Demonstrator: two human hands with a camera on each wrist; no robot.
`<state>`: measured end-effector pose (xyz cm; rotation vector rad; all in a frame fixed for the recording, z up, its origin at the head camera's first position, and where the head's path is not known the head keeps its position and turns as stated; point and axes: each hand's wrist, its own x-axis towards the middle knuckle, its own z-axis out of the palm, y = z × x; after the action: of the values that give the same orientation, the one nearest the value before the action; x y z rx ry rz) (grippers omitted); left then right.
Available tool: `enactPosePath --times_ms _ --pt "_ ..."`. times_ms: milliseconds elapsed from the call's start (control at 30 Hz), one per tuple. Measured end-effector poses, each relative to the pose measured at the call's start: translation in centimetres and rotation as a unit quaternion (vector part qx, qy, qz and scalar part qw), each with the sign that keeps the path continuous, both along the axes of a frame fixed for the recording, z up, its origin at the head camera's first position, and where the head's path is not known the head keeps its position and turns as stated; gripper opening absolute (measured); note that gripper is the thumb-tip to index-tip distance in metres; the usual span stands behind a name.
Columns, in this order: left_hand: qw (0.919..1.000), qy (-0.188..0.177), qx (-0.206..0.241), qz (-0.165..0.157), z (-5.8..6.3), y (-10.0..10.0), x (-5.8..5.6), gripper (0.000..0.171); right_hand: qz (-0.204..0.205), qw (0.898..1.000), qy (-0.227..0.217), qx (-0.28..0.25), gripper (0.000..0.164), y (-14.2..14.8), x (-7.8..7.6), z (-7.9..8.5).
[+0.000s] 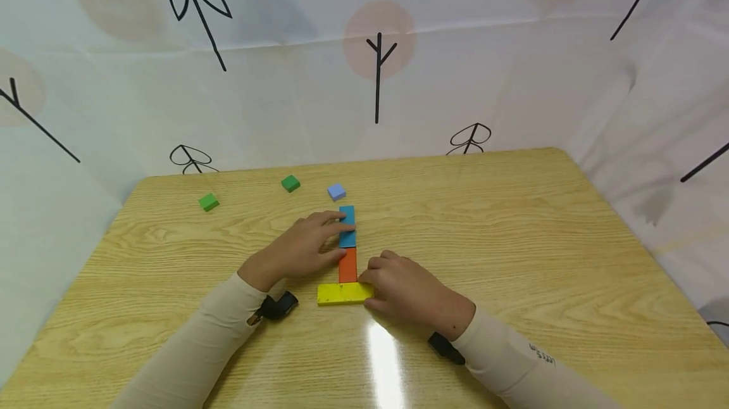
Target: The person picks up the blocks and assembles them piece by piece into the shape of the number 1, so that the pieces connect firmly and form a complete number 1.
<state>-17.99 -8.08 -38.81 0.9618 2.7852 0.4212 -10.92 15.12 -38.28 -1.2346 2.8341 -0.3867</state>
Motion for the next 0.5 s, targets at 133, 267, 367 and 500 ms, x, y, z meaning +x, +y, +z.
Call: enactPosePath --times_ms 133,267,367,500 --pt "1.0000 -0.001 0.000 -0.004 -0.03 -0.03 -0.09 0.049 0.001 1.000 0.000 -0.002 0.031 0.05 0.00 0.00" --pt "1.0000 0.002 0.000 -0.010 -0.06 -0.07 -0.15 0.049 0.001 1.000 0.000 -0.004 0.031 0.07 0.01 0.00" --pt "0.9999 0.002 0.002 -0.011 -0.02 -0.10 -0.14 0.048 0.002 1.000 0.001 -0.004 0.031 0.10 0.04 -0.03" --pt "0.9999 -0.001 0.005 -0.011 0.16 -0.11 -0.05 0.047 0.003 1.000 0.004 -0.008 0.031 0.11 0.07 -0.07"
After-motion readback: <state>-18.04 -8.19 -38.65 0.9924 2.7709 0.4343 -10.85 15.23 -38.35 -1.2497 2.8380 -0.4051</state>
